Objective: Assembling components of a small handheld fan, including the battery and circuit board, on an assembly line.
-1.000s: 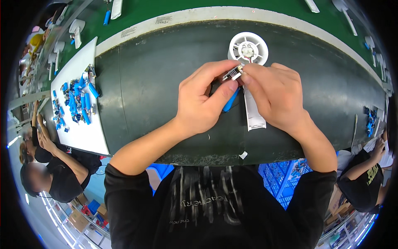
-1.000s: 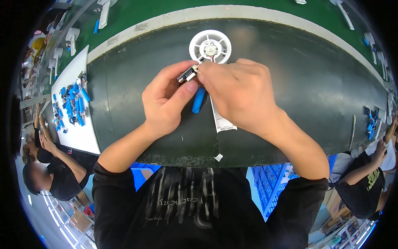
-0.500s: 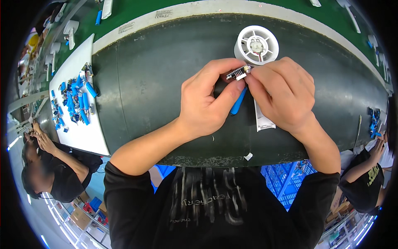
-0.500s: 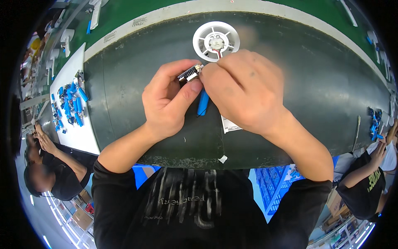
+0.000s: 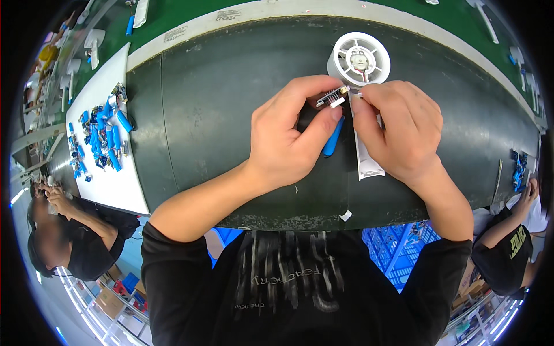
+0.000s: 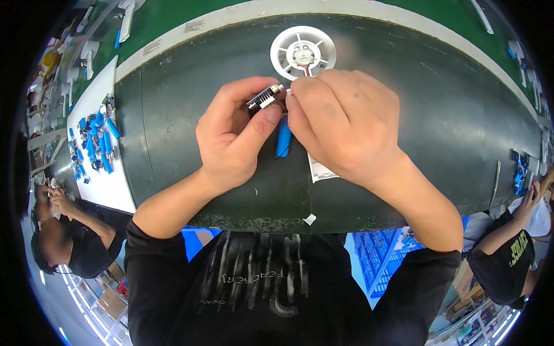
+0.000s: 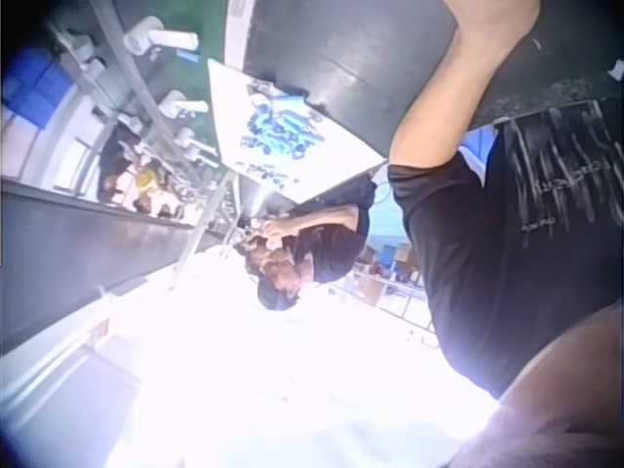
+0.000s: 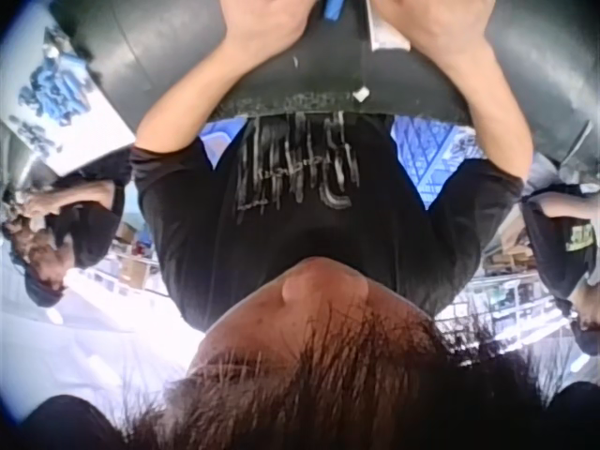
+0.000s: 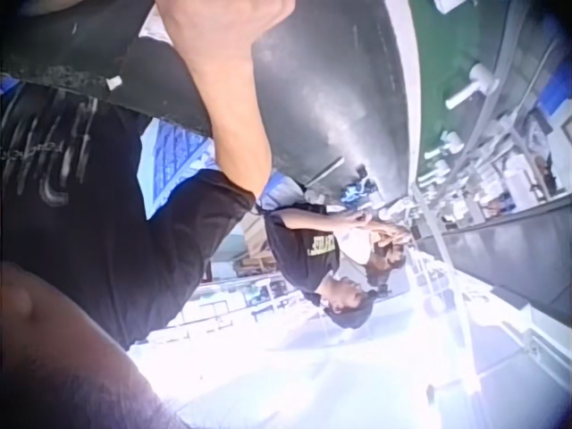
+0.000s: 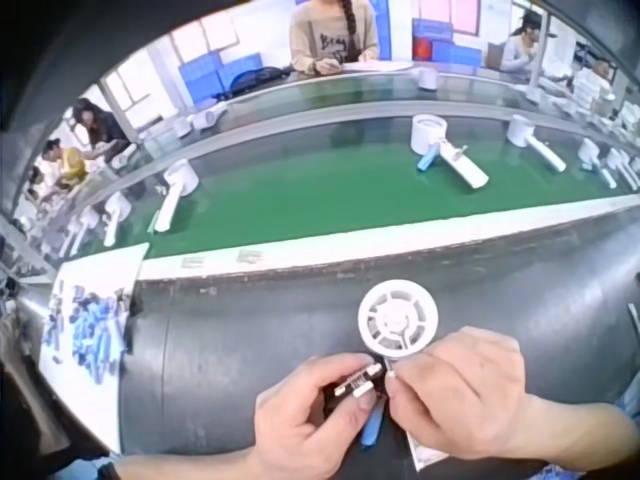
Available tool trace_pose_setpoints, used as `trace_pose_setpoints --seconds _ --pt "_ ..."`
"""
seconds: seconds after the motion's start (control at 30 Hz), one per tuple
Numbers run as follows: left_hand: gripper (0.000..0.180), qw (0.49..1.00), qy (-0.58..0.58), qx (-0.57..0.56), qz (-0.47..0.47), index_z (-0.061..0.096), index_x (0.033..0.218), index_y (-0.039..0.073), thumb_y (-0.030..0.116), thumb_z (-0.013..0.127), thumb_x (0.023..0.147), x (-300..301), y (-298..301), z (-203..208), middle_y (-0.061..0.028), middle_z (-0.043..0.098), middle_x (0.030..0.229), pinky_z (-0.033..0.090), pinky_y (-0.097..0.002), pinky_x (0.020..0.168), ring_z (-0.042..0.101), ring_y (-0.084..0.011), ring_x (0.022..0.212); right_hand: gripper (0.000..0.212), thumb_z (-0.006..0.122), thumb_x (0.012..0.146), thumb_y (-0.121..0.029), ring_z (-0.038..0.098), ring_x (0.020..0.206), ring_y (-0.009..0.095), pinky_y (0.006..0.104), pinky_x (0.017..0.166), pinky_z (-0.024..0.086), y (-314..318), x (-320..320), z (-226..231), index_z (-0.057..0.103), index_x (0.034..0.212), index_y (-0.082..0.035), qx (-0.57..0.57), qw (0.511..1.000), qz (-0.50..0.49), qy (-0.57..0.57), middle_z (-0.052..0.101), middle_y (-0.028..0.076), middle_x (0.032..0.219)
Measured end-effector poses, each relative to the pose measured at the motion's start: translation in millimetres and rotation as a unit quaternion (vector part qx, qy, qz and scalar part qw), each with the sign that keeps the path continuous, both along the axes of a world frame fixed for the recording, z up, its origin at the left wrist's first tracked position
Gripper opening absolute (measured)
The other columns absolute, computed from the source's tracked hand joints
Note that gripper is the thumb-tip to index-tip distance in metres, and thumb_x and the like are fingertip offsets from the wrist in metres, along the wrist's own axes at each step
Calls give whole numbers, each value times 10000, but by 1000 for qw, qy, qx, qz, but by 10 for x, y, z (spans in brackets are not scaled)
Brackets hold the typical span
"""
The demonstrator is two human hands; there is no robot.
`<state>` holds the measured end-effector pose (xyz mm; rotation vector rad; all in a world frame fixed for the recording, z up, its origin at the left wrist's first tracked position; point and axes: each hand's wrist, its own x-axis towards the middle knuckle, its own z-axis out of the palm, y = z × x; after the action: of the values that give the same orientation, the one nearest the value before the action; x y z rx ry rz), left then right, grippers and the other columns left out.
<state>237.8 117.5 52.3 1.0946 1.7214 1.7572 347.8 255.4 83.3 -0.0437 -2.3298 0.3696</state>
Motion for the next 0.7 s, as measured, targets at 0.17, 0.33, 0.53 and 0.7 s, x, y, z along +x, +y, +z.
trace_pose_setpoints --seconds 0.17,0.33,0.53,0.7 --pt "282 1000 -2 7 3 616 1098 23 33 666 821 7 0 -10 -86 664 932 507 -270 715 619 -152 795 182 687 702 69 567 546 239 315 488 442 -4 -1 6 599 850 10 -17 999 27 -22 594 90 689" --pt "271 1000 25 5 7 622 1083 16 13 661 814 13 7 11 -92 659 941 517 -279 725 639 -172 811 172 696 712 47 567 551 249 325 495 436 18 22 41 598 848 9 -30 996 49 -71 601 98 694" --pt "275 998 59 20 8 630 1051 -1 -33 647 778 4 13 55 -110 654 932 522 -286 725 646 -199 814 171 705 696 34 551 534 241 322 483 422 34 34 28 598 823 -8 -44 995 50 -76 595 88 679" --pt "262 991 128 19 15 643 1008 -9 -43 646 748 1 27 106 -124 647 895 514 -307 693 629 -238 768 167 703 697 -52 497 510 227 333 458 382 47 24 -22 543 743 -66 -38 997 51 -44 504 43 645"
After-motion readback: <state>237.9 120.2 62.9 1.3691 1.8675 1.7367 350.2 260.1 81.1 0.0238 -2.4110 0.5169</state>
